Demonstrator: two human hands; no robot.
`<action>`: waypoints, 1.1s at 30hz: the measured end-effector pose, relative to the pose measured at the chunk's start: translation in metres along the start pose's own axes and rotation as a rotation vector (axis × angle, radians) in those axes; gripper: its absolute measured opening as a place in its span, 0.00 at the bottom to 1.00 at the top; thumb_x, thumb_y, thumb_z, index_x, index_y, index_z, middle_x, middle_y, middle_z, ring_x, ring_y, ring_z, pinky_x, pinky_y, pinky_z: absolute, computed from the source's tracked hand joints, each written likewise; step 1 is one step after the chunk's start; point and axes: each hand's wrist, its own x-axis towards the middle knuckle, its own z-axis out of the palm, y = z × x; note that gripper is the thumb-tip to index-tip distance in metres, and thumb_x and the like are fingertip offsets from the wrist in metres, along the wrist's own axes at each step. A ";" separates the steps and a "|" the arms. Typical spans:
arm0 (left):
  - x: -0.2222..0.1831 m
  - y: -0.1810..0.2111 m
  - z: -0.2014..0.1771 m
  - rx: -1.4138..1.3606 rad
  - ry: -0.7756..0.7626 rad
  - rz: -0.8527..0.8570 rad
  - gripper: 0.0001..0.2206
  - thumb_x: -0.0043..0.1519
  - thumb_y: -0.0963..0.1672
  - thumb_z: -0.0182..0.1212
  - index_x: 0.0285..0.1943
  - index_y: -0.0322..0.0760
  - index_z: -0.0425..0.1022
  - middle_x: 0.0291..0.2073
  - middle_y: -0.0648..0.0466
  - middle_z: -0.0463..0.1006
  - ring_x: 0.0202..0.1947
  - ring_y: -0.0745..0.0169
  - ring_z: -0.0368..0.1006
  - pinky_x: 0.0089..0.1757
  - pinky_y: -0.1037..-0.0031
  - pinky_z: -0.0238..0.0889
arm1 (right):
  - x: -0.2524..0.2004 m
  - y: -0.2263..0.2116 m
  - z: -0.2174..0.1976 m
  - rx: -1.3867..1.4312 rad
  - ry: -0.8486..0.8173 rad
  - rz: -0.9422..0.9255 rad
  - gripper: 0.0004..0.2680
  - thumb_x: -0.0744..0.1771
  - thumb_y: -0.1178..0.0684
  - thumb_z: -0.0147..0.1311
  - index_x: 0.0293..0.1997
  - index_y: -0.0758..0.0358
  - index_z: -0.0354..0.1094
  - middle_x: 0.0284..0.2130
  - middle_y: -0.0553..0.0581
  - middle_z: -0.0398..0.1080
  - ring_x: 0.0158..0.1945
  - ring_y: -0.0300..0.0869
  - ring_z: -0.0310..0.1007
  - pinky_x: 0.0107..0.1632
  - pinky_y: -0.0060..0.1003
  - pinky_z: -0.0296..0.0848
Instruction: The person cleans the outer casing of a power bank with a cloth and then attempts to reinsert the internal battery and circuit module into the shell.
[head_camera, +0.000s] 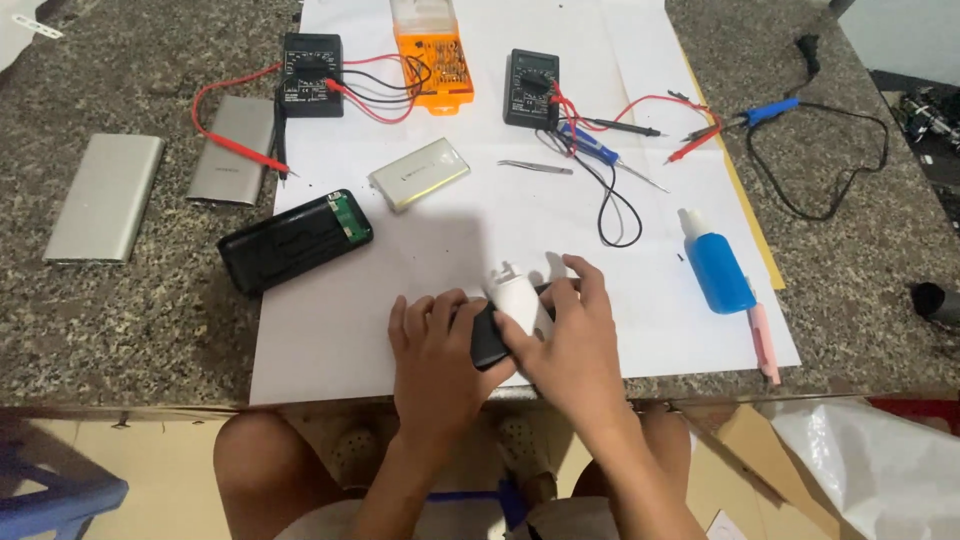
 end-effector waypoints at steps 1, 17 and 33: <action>0.000 -0.001 0.002 0.001 -0.001 0.000 0.20 0.53 0.57 0.71 0.46 0.47 0.79 0.44 0.56 0.75 0.50 0.54 0.69 0.63 0.47 0.53 | 0.001 0.002 -0.001 0.001 -0.001 0.000 0.17 0.60 0.48 0.70 0.36 0.77 0.70 0.61 0.78 0.60 0.56 0.73 0.71 0.50 0.58 0.79; 0.003 -0.005 -0.004 -0.079 -0.029 0.030 0.30 0.44 0.60 0.77 0.48 0.43 0.81 0.45 0.54 0.76 0.50 0.52 0.71 0.62 0.42 0.57 | 0.018 0.042 -0.017 -0.059 0.041 -0.023 0.18 0.60 0.49 0.72 0.38 0.78 0.69 0.60 0.74 0.61 0.51 0.73 0.74 0.45 0.58 0.80; -0.001 -0.003 0.004 -0.070 0.031 -0.010 0.22 0.50 0.57 0.73 0.44 0.46 0.80 0.42 0.55 0.76 0.48 0.53 0.71 0.62 0.45 0.54 | 0.003 -0.004 -0.007 -0.151 -0.037 0.001 0.17 0.60 0.45 0.69 0.39 0.73 0.72 0.59 0.71 0.65 0.48 0.71 0.76 0.45 0.64 0.79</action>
